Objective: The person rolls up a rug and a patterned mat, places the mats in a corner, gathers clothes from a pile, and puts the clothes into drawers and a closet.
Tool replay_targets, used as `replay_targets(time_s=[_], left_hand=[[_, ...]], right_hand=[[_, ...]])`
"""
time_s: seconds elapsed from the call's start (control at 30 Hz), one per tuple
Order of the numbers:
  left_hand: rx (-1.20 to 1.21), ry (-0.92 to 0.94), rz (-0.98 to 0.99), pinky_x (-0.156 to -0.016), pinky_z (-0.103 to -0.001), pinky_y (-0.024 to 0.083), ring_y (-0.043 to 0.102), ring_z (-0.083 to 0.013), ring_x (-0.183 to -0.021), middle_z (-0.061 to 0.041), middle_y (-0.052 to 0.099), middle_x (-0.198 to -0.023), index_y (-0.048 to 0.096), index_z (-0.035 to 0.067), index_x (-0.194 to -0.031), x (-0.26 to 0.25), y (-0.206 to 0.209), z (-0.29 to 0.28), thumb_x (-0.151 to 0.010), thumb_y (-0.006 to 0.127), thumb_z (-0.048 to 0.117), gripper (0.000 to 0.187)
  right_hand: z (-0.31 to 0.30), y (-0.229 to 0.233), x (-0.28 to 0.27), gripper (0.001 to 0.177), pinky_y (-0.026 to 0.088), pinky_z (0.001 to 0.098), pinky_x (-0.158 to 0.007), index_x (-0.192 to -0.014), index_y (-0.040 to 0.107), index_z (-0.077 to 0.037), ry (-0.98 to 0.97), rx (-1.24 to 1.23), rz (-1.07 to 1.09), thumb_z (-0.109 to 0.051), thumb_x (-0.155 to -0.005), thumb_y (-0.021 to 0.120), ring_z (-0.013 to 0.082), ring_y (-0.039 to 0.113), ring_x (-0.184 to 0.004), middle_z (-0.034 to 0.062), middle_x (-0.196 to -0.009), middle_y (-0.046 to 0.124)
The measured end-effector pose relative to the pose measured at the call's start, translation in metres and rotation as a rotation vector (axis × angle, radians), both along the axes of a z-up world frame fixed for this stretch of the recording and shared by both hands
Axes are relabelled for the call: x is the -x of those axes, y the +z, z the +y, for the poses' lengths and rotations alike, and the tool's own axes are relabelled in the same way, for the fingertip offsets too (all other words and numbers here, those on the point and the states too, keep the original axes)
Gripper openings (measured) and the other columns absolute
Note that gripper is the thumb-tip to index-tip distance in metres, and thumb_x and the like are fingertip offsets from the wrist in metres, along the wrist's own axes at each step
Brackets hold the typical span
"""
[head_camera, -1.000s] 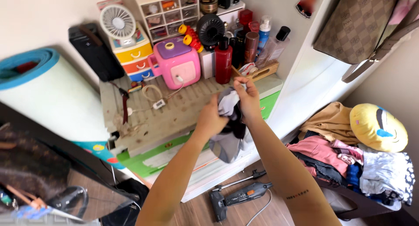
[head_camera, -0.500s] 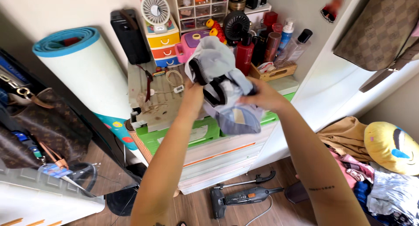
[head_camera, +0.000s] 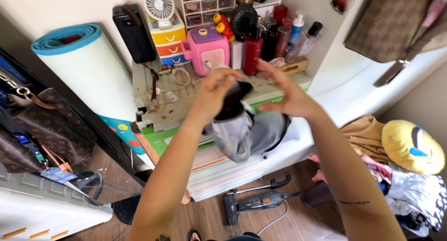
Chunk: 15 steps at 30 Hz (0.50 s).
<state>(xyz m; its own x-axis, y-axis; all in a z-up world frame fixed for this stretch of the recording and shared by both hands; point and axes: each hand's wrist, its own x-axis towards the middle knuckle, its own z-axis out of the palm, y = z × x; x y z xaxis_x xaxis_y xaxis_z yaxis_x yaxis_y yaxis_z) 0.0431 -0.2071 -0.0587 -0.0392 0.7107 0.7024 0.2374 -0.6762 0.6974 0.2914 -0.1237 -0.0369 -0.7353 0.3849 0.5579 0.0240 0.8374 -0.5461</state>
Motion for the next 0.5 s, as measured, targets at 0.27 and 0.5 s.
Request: replay_targets(time_s=[0.27, 0.5], left_hand=[[0.046, -0.141, 0.086, -0.092, -0.029, 0.055, 0.073, -0.0188, -0.097, -0.005, 0.076, -0.098, 0.074, 0.004, -0.095, -0.028, -0.005, -0.028, -0.093, 0.055, -0.008, 0.022], [-0.014, 0.65, 0.657, -0.078, -0.047, 0.053, 0.068, -0.0381, -0.092, -0.015, 0.067, -0.107, 0.076, 0.008, -0.106, -0.001, -0.024, -0.083, -0.076, 0.061, -0.007, 0.036]], right_hand=[[-0.025, -0.076, 0.002, 0.053, 0.057, 0.0384, -0.087, -0.124, 0.064, -0.011, -0.457, 0.066, -0.253, -0.001, -0.072, 0.072, 0.031, 0.073, -0.095, 0.014, -0.1, 0.077], [-0.032, -0.134, -0.039, 0.028, 0.056, 0.0459, -0.083, -0.101, 0.08, -0.015, -0.88, -0.001, -0.547, -0.013, -0.075, 0.071, 0.0371, 0.071, -0.092, 0.016, -0.096, 0.075]])
